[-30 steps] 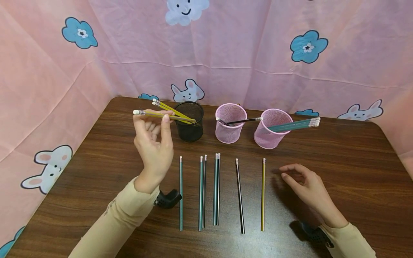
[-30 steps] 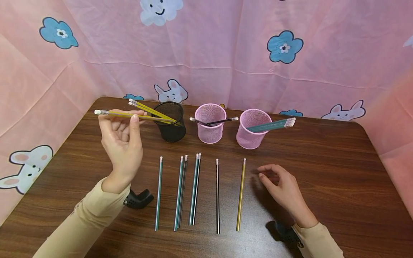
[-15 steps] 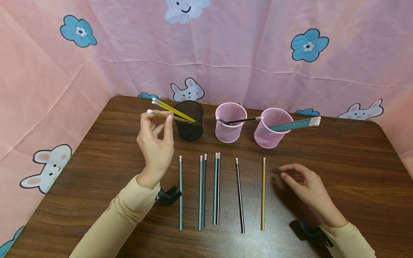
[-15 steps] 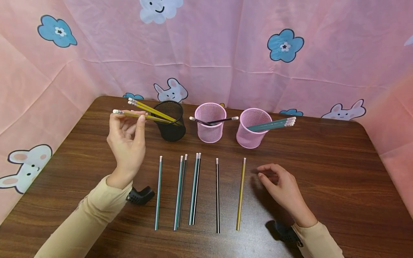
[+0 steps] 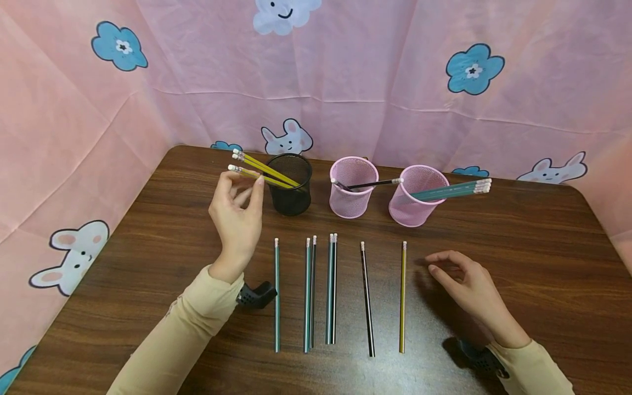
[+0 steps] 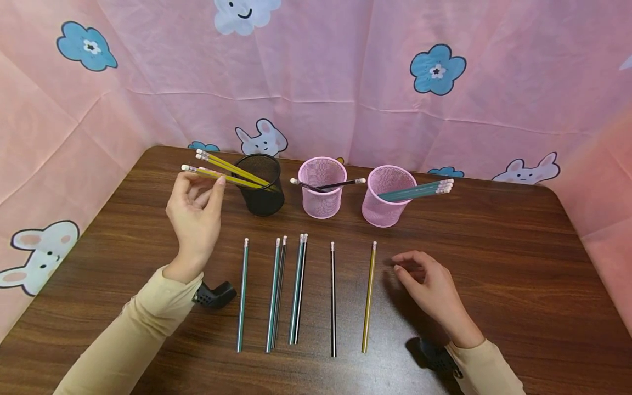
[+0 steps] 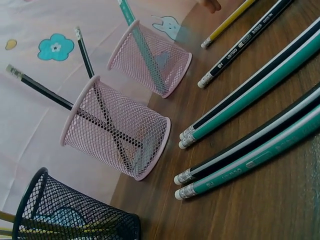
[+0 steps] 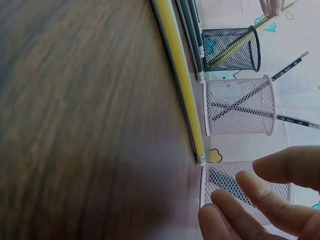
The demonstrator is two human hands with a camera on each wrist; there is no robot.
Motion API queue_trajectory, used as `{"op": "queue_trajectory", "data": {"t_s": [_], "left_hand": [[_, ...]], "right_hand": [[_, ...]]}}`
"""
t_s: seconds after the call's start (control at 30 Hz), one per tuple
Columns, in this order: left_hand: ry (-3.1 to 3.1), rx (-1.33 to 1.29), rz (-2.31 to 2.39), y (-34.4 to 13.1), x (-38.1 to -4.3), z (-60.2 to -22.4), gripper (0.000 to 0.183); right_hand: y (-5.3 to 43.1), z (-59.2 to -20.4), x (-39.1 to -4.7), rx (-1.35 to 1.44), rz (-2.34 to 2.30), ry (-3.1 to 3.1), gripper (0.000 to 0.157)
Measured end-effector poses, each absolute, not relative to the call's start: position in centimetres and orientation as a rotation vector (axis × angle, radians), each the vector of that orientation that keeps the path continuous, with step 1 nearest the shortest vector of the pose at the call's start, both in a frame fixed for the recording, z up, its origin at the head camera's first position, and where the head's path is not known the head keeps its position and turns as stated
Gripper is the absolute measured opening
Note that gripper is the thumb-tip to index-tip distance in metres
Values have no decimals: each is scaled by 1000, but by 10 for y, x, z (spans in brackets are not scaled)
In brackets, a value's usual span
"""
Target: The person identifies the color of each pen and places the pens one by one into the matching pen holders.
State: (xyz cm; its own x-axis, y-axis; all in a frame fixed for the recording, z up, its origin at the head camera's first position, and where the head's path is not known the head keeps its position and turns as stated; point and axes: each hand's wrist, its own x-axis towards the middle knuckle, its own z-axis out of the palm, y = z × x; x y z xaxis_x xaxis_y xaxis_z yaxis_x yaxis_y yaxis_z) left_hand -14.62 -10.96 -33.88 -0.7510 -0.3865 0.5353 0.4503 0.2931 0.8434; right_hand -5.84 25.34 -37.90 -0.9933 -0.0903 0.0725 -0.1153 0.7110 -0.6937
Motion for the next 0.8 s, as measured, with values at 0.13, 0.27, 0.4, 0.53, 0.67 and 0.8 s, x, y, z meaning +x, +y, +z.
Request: {"op": "queue_trajectory", "data": {"t_s": [0.13,0.27,0.4,0.53,0.67,0.8], "left_hand": [[-1922,-12,-1547,-112,-149,-341,23],[-1983,24,-1536,-115,-154,-345,21],[-2017,47,-1531,-118,-159,-348,21],[-2046,61,-1521,-119,-163,-350,20],[-2107,88,-1474,-121,-165,-350,22],[-2181,130,-1408,-123,-169,-349,26]], "right_hand": [[253,-379,-58,163,1179,-2875,15],[252,-379,-59,159,1180,-2879,15],[252,-380,-59,173,1175,-2876,14],[250,-380,-59,192,1173,-2866,14],[247,-381,-60,214,1194,-2851,14],[244,-382,-62,248,1209,-2834,14]]}}
